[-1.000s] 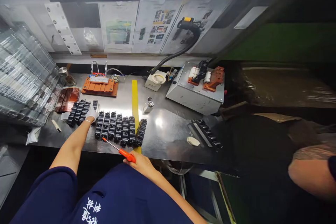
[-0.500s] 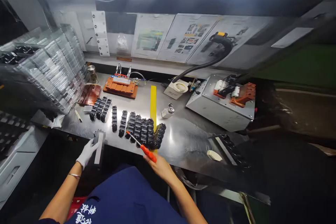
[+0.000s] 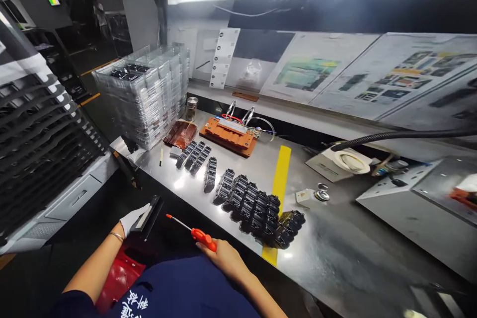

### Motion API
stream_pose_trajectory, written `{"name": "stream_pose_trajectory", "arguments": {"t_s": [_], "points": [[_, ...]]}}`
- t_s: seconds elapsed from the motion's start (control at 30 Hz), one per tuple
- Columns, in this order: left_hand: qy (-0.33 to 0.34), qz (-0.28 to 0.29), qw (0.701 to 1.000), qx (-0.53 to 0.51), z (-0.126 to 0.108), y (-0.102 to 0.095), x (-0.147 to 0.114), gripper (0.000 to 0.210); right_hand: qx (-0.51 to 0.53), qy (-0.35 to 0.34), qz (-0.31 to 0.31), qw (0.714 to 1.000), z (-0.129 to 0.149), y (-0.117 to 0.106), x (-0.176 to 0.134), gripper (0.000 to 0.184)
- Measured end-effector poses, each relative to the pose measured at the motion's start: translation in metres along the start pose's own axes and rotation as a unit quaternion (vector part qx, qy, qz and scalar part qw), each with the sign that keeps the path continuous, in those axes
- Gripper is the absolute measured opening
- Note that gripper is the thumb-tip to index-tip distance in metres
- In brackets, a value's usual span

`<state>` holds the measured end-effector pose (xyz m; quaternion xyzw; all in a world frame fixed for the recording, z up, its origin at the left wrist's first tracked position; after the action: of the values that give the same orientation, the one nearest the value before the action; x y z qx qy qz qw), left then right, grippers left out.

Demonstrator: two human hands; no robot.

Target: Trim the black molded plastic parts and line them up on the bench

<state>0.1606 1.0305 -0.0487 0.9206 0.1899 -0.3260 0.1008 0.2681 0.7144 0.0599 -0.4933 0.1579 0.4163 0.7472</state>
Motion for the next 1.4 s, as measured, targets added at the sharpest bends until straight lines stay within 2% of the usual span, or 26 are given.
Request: {"name": "stream_pose_trajectory", "arguments": {"t_s": [0.17, 0.3, 0.37, 0.5, 0.67, 0.83, 0.97, 1.17, 1.4], "points": [[0.062, -0.011, 0.998, 0.027, -0.002, -0.026, -0.004, 0.052, 0.007, -0.022, 0.030, 0.999, 0.014, 0.010, 0.007, 0.045], [0.111, -0.013, 0.993, 0.044, -0.005, -0.030, -0.008, 0.026, 0.022, -0.045, 0.037, 0.998, 0.017, 0.011, 0.016, 0.046], [0.122, -0.004, 0.992, 0.037, -0.007, -0.028, -0.012, 0.023, 0.030, -0.058, 0.050, 0.997, 0.017, 0.010, 0.020, 0.047], [0.130, -0.011, 0.991, 0.000, -0.012, -0.026, -0.018, 0.042, 0.035, -0.058, 0.048, 0.997, 0.017, 0.009, 0.021, 0.049], [0.138, -0.087, 0.986, -0.028, -0.025, -0.016, -0.012, 0.053, 0.012, -0.060, 0.053, 0.997, 0.026, 0.017, 0.015, 0.048], [0.153, -0.170, 0.972, 0.046, -0.044, 0.000, -0.001, 0.040, -0.009, -0.088, 0.043, 0.995, 0.036, 0.025, 0.011, 0.044], [0.163, -0.214, 0.956, 0.120, -0.056, 0.004, -0.001, 0.036, -0.041, -0.080, 0.026, 0.996, 0.039, 0.027, 0.008, 0.045], [0.163, -0.218, 0.940, 0.203, -0.060, 0.009, 0.005, 0.042, -0.095, -0.072, 0.010, 0.993, 0.050, 0.027, 0.000, 0.043], [0.162, -0.203, 0.935, 0.243, -0.064, 0.022, 0.001, 0.037, -0.134, -0.046, -0.001, 0.990, 0.048, 0.029, -0.003, 0.049]]}}
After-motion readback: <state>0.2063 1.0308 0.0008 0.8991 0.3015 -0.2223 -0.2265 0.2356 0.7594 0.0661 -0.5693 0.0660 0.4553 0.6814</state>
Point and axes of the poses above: each hand's wrist, its own x-axis towards the middle knuckle, its own y-axis out of the palm, z = x × y, the point moved 2 cm from there along x, towards the middle knuckle, and after that the axes turned 3 degrees about y, right-handed, at the moved point
